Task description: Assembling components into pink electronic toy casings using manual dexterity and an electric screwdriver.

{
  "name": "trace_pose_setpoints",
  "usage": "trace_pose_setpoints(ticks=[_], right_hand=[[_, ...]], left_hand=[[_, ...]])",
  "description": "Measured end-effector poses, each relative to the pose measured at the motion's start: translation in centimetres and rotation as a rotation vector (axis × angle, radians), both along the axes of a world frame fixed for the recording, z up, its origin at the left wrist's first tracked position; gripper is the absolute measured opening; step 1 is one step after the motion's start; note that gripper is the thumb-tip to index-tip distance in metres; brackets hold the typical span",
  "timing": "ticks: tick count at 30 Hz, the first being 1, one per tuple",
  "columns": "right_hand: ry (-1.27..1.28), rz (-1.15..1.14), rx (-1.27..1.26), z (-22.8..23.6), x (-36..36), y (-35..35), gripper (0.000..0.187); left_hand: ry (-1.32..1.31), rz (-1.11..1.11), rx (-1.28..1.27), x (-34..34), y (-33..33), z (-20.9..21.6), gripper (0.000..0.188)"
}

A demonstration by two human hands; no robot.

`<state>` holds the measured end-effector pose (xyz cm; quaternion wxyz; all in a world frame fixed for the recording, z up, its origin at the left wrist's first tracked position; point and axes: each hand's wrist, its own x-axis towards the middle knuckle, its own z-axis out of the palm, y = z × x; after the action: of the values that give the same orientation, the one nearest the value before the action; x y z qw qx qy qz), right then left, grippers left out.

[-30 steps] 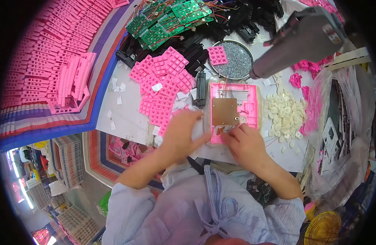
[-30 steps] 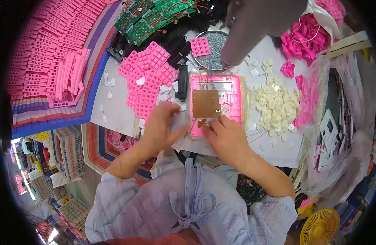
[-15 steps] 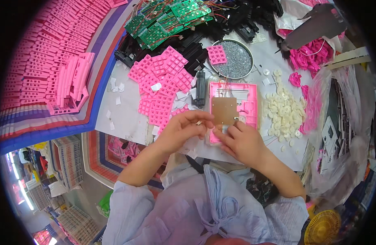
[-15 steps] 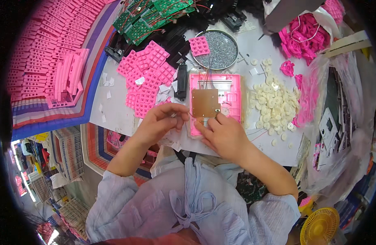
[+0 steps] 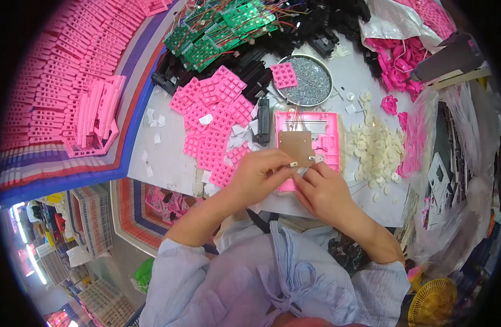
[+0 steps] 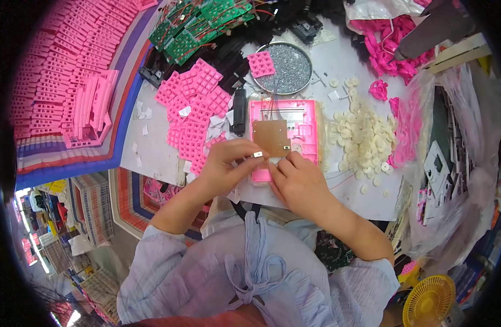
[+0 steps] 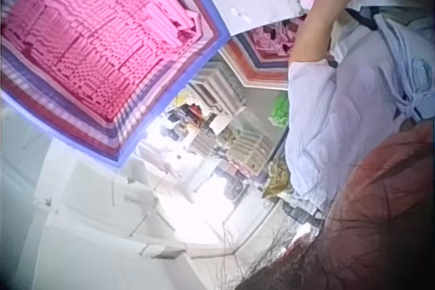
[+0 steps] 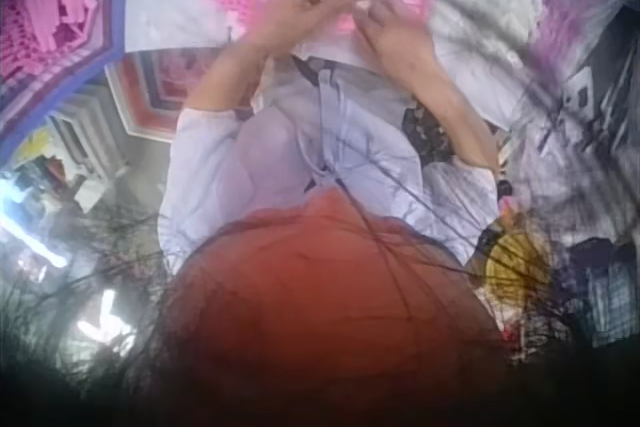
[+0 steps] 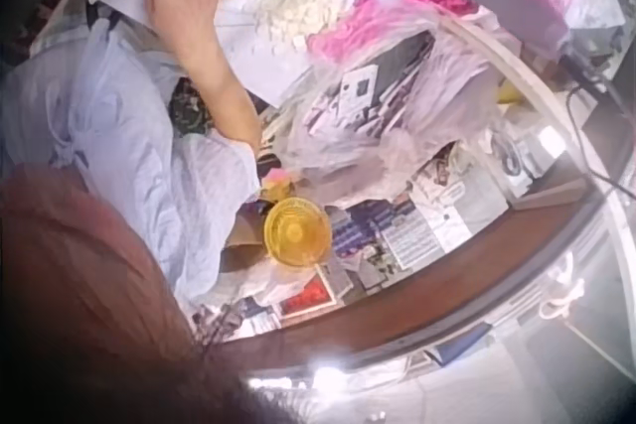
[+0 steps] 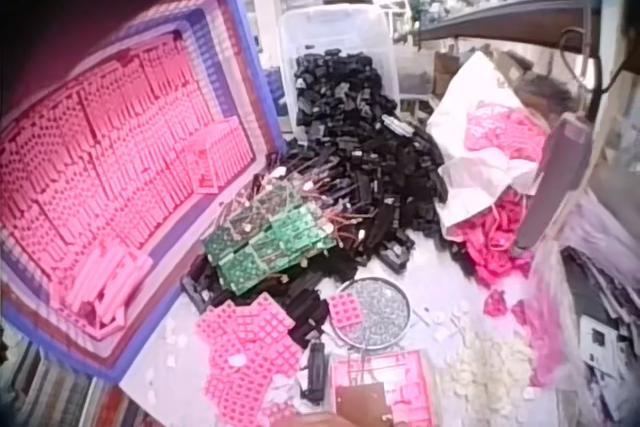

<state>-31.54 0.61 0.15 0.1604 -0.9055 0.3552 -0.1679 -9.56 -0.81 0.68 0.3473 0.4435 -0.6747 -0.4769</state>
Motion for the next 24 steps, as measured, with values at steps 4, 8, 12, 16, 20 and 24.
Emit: trace_pose_setpoints(ticks=[4, 8, 12, 16, 20, 24], right_hand=[[0.007, -0.066, -0.031, 1.7, -3.4, 0.8, 0.032], [0.106, -0.209, 0.244, 2.4, -6.3, 4.4, 0.026], [0.141, -0.180, 0.463, 0.1, -7.5, 5.7, 0.033], [-0.022, -0.487, 0.382, -0.2, -7.1, 4.3, 0.033], [-0.306, -0.519, 0.503, 1.0, -6.9, 1.8, 0.030], [-0.426, -0.198, 0.315, -0.7, -6.9, 0.4, 0.026]], left_hand=[[-0.149, -0.077, -0.152, -1.2, -0.2, 0.3, 0.012], [-0.270, -0.192, -0.309, -2.5, -0.1, -0.2, 0.009], [-0.340, -0.307, -0.375, -4.2, 0.0, -0.2, 0.010], [-0.426, -0.374, -0.420, -5.1, -0.1, -0.3, 0.012], [-0.544, -0.439, -0.413, -5.8, -0.3, -1.1, 0.013], [-0.602, -0.468, -0.398, -6.4, -0.4, -1.2, 0.015]])
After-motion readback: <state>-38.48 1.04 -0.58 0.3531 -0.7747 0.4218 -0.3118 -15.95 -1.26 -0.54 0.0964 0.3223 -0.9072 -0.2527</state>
